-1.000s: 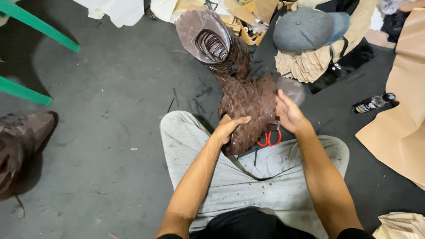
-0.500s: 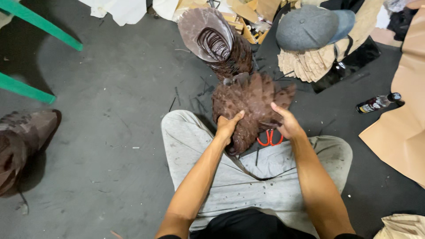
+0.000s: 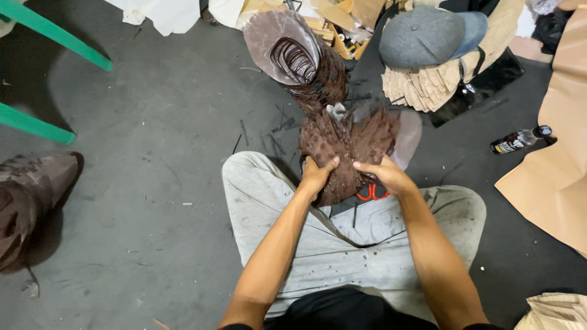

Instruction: The person sits on the floor of a workshop surrounded by brown decorated shoe upper components. They pick up the fringed upper pieces one at a time, turn them over in their hands, and stack or arrange them in piles on the floor, occasionally setting pieces aside.

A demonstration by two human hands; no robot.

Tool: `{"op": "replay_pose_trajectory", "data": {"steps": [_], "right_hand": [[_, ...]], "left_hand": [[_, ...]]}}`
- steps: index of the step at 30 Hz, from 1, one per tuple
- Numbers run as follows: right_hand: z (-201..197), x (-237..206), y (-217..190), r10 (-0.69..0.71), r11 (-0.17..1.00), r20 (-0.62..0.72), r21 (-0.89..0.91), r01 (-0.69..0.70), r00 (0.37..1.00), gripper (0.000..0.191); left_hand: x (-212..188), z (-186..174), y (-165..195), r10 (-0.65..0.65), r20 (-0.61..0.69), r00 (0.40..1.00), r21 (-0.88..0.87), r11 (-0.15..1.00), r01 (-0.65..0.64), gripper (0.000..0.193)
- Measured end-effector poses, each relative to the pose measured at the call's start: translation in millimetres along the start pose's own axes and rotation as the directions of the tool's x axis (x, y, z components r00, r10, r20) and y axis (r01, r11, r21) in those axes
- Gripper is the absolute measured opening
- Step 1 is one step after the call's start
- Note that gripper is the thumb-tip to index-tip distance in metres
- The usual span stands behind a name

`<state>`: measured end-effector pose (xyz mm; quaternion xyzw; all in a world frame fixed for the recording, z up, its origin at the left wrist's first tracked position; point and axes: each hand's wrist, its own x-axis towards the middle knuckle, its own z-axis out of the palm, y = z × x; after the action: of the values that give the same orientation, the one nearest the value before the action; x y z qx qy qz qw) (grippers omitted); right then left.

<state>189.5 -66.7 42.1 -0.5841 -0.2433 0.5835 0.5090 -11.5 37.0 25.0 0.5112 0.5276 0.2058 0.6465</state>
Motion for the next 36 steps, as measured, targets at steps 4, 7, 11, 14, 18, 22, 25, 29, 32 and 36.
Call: {"op": "replay_pose_trajectory", "data": {"steps": [4, 7, 11, 14, 18, 22, 25, 29, 32, 36], "right_hand": [[1, 14, 23, 0.050, 0.995, -0.098, 0.089, -0.041, 0.994, 0.053], [-6, 10, 27, -0.009, 0.990, -0.107, 0.140, 0.024, 0.994, 0.052], [-14, 3, 16, -0.084, 0.964, -0.130, 0.242, 0.114, 0.988, 0.059], [-12, 3, 13, -0.153, 0.955, -0.182, 0.226, 0.193, 0.971, 0.064], [-5, 4, 20, -0.190, 0.958, -0.203, 0.174, 0.226, 0.961, 0.063], [-2, 6, 25, -0.231, 0.952, -0.206, 0.153, 0.264, 0.951, 0.062], [-2, 5, 23, -0.275, 0.937, -0.202, 0.163, 0.309, 0.940, 0.063], [-5, 2, 19, -0.341, 0.904, -0.197, 0.201, 0.378, 0.919, 0.069], [-6, 0, 17, -0.331, 0.906, -0.186, 0.212, 0.367, 0.925, 0.065], [-4, -1, 14, -0.274, 0.906, -0.205, 0.272, 0.324, 0.940, 0.065]], "left_hand": [[6, -5, -33, 0.213, 0.117, 0.970, -0.009, 0.977, -0.214, 0.067], [15, -2, -49, 0.396, 0.088, 0.914, 0.084, 0.912, -0.403, 0.038], [31, -2, -44, 0.496, 0.029, 0.868, 0.001, 0.868, -0.496, 0.029], [33, 2, -35, 0.433, -0.010, 0.901, -0.085, 0.898, -0.432, 0.032], [29, 1, -30, 0.406, -0.081, 0.910, -0.071, 0.909, -0.412, 0.033], [28, -2, -24, 0.552, -0.108, 0.827, -0.015, 0.831, -0.557, 0.032], [22, -5, -16, 0.468, -0.033, 0.883, -0.151, 0.871, -0.467, 0.032], [14, -7, -4, 0.501, 0.005, 0.865, -0.225, 0.844, -0.488, 0.031], [12, -8, -2, 0.506, 0.024, 0.862, -0.237, 0.841, -0.487, 0.032], [15, -6, -8, 0.508, 0.018, 0.861, -0.203, 0.845, -0.494, 0.037]]}}
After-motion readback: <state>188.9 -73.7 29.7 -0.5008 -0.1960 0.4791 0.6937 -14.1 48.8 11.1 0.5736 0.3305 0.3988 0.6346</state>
